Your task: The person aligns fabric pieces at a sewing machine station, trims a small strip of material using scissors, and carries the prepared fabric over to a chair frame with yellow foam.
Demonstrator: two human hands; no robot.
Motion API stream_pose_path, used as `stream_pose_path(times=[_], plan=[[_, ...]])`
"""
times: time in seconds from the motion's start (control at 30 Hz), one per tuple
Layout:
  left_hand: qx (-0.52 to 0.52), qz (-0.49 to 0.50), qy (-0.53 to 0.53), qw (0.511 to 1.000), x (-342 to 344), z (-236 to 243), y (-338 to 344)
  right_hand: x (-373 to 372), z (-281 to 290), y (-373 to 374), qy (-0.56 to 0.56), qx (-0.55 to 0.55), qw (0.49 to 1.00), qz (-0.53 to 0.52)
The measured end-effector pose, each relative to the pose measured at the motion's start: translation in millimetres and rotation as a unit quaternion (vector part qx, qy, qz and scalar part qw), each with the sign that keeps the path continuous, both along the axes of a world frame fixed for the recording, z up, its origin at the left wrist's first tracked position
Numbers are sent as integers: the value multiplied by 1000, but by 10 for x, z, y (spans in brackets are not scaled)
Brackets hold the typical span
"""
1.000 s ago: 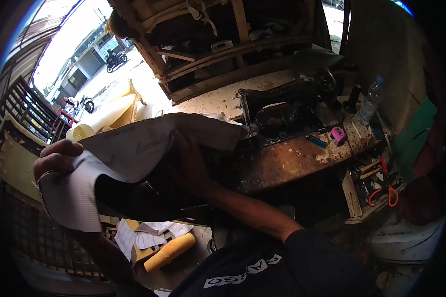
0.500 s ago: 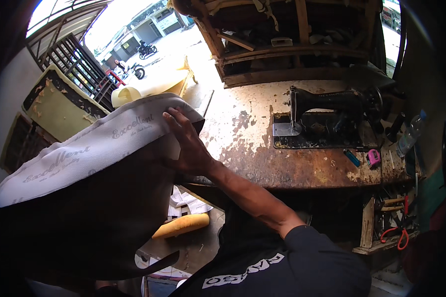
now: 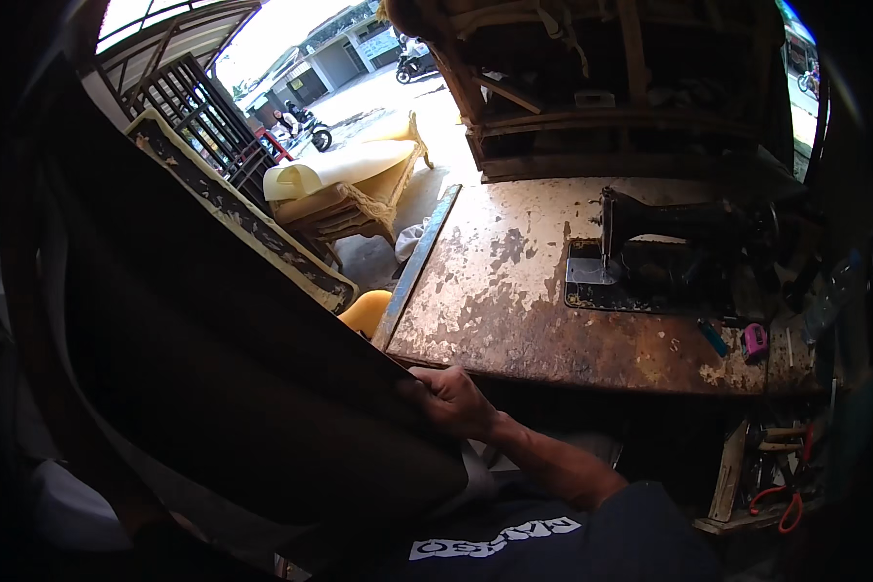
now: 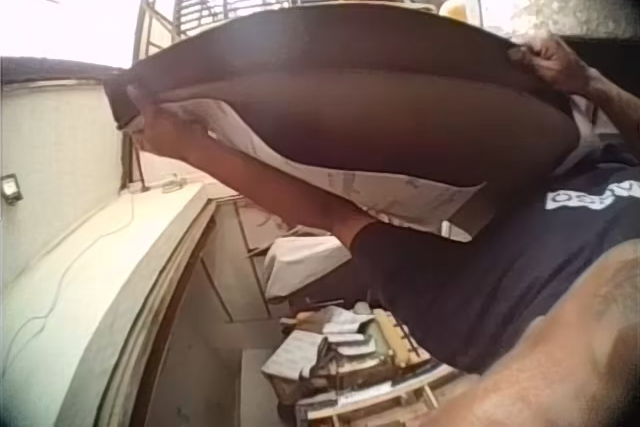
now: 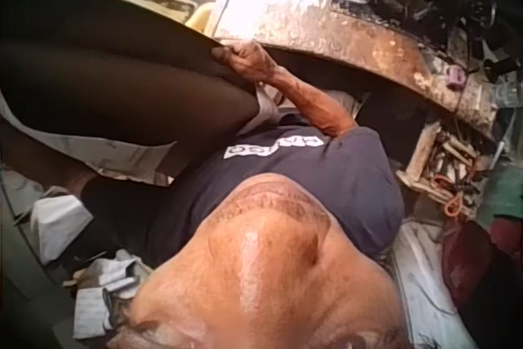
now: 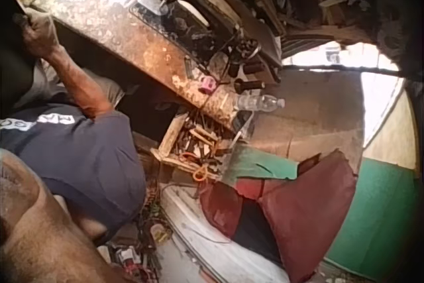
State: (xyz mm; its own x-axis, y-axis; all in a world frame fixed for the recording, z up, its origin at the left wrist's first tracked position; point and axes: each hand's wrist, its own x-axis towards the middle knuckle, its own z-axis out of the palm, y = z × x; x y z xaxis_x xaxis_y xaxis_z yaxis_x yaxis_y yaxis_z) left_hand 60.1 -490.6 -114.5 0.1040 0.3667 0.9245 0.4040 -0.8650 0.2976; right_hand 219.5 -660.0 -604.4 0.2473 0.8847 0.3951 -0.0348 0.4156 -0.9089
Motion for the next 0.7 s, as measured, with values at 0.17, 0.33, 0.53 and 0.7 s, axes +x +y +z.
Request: stream_pose_path(times=[0.17, 0.33, 0.53, 0.7], plan=[[93, -152, 296, 938, 1155, -834, 1479, -57, -488, -729, 272, -53, 960, 31], [-156, -142, 360, 909, 3361, -3140, 1688, -144, -1087, -1178, 386, -140, 896, -170], [-29, -154, 547, 823, 3977, -5578, 477, -42, -1824, -1686, 142, -441, 848, -256], [-155, -182, 514, 824, 3839, -5918, 156, 817, -206, -2518, -50, -298, 902, -309]])
